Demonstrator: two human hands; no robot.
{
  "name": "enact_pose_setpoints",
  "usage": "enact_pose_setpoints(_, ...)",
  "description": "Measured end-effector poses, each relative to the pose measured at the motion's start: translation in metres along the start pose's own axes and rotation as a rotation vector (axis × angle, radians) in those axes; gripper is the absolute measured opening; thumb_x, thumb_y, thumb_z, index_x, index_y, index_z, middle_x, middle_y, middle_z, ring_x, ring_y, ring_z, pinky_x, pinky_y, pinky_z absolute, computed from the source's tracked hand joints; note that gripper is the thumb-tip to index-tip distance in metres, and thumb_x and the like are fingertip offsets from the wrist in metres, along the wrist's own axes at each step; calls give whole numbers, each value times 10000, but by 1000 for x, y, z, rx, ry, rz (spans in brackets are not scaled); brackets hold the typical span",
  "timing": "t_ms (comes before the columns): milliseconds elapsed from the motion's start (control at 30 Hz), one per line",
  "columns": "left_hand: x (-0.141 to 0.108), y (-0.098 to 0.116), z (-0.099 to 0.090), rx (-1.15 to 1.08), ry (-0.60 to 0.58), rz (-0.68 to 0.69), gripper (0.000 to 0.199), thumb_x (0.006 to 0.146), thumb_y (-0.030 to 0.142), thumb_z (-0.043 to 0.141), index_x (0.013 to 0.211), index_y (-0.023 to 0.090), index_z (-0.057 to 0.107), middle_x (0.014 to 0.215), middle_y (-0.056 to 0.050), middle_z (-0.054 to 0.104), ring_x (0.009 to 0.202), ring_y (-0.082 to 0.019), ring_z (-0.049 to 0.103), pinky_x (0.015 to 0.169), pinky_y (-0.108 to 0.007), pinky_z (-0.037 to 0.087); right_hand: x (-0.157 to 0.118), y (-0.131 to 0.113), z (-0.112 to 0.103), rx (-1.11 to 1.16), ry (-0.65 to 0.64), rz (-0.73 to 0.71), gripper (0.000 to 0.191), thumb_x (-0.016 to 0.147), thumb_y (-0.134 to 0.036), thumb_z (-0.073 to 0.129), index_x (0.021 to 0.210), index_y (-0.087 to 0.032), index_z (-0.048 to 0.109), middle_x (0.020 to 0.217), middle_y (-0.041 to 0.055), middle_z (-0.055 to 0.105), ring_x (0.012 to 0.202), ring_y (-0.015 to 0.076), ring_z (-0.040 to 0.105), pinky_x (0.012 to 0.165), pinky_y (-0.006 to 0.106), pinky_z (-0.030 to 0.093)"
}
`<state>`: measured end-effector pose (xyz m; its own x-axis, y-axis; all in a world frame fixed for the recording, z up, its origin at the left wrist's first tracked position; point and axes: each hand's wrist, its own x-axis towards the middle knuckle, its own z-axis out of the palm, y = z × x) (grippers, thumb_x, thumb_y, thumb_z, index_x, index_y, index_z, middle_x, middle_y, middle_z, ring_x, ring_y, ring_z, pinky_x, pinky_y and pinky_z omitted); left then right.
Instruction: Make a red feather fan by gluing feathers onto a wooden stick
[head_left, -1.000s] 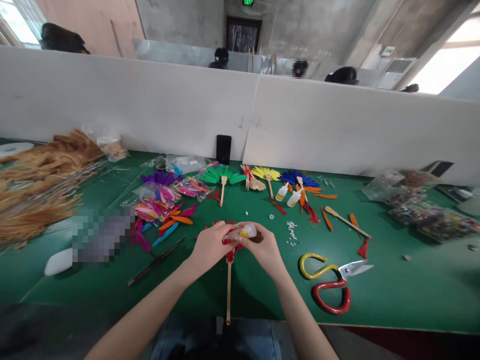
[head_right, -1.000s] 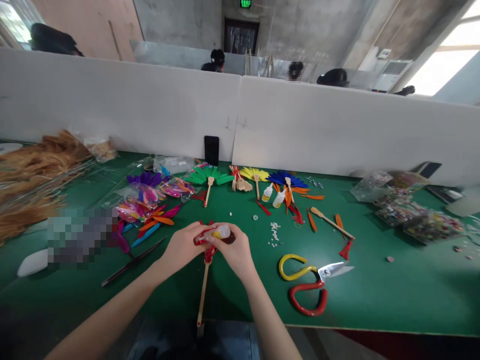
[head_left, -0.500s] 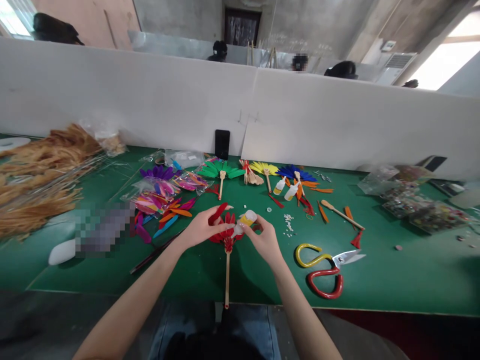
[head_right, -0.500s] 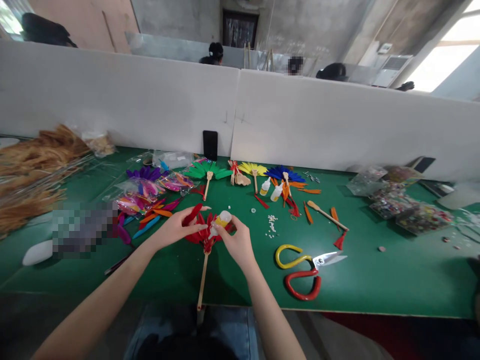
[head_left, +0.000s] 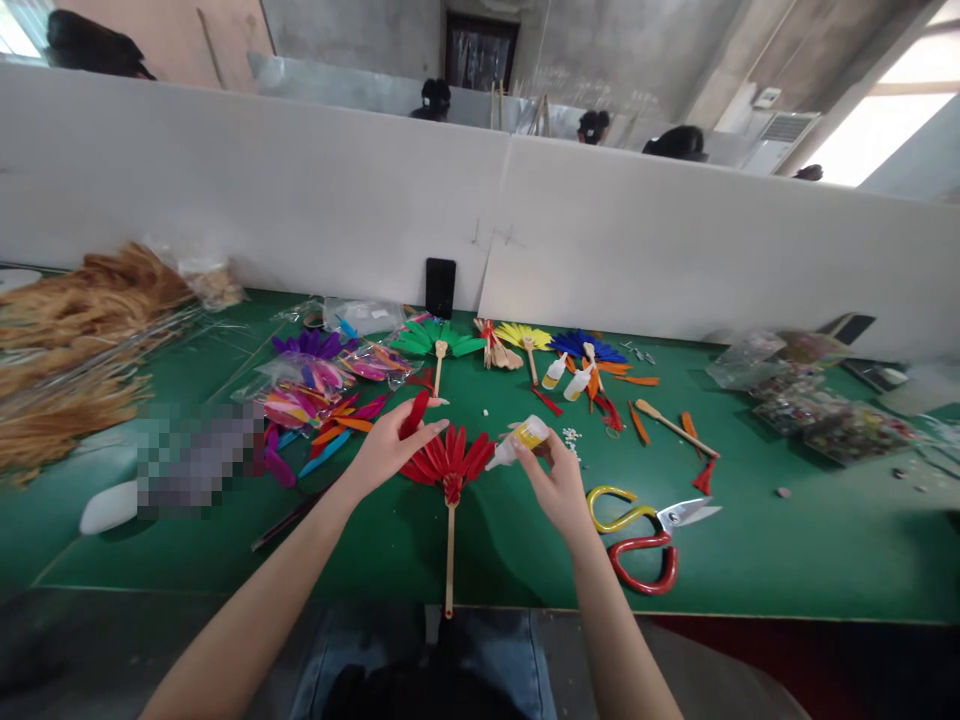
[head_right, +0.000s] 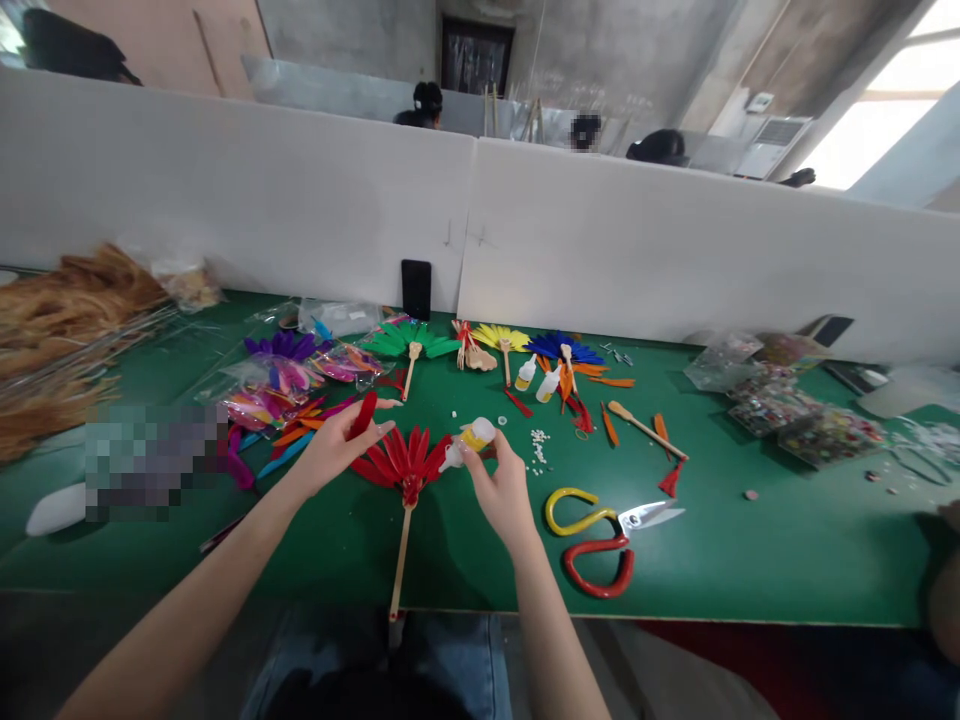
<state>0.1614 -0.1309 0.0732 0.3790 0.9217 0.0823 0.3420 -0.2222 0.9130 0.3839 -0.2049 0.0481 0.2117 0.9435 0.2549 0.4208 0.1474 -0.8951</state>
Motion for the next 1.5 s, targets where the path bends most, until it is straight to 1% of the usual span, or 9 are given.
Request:
enact_pose_setpoints(167, -2, -8, -4, -39, 50, -37, 435, 794, 471, 547, 1141, 209, 543, 625, 45, 424, 523, -95, 416, 514, -208, 362, -5, -1, 8, -28, -24, -34, 280, 846, -381, 501, 1015, -167, 569, 929, 93, 666, 802, 211, 617, 694, 312, 492)
enact_pose_setpoints(267, -4, -6, -2, -38, 21, -58, 466, 779, 491, 557, 1145, 204, 538, 646, 44, 448, 532, -97, 430, 516, -209, 367, -5, -5, 18, -64, -83, -64, 227, 848, -354, 503, 971, -173, 564, 893, 82, 661, 802, 210, 614, 703, 306, 482)
enact_pose_setpoints(433, -3, -5, 8, 14, -68, -17, 545, 719, 502, 616, 1169, 205, 535, 615, 61, 421, 554, -101, 439, 548, -208, 382, 1, -11, 34, -92, -171, -106, 189, 838, -269, 507, 998, -172, 539, 890, 75, 643, 800, 208, 608, 698, 295, 469)
enact_pose_setpoints(533, -3, -6, 15, 70, -164, -10, 623, 705, 512, 626, 1226, 199, 490, 641, 49, 501, 573, -123, 488, 546, -220, 399, 3, -12, 40, -132, -208, -129, 170, 825, -233, 508, 978, -165, 534, 867, 78, 636, 766, 209, 599, 667, 294, 462)
enact_pose_setpoints(633, -4, -6, 21, 90, -232, 11, 663, 674, 506, 661, 1234, 196, 485, 870, -16, 635, 743, -179, 586, 646, -252, 450, 2, -11, 42, -142, -232, -149, 178, 816, -207, 503, 986, -163, 533, 872, 84, 636, 765, 213, 597, 665, 301, 463)
enact_pose_setpoints(733, -5, -3, 26, 80, -308, 52, 629, 663, 500, 676, 1199, 207, 524, 1035, -38, 639, 875, -210, 601, 736, -267, 457, -3, -9, 42, -118, -235, -163, 219, 813, -215, 508, 1026, -165, 527, 905, 89, 641, 799, 218, 604, 691, 313, 473)
enact_pose_setpoints(1000, -6, -3, 36, 29, -455, 33, 637, 668, 487, 677, 1208, 177, 541, 915, -40, 663, 799, -207, 609, 638, -246, 451, -21, 5, 40, -122, -170, -162, 262, 766, -188, 514, 1026, -156, 516, 958, 118, 622, 874, 237, 595, 757, 348, 480)
enact_pose_setpoints(1367, -8, -10, 41, 5, -489, 52, 646, 691, 493, 663, 1225, 155, 530, 881, -48, 658, 771, -196, 603, 653, -256, 456, -30, 14, 46, -103, -115, -152, 292, 718, -120, 470, 1005, -157, 508, 909, 98, 609, 836, 223, 585, 724, 338, 480)
enact_pose_setpoints(1500, -10, -12, 41, -73, -488, 47, 612, 695, 469, 668, 1205, 153, 544, 927, -61, 658, 812, -205, 607, 687, -272, 468, -30, 13, 49, -98, -115, -144, 281, 711, -119, 465, 987, -152, 503, 894, 97, 597, 821, 220, 574, 719, 343, 476)
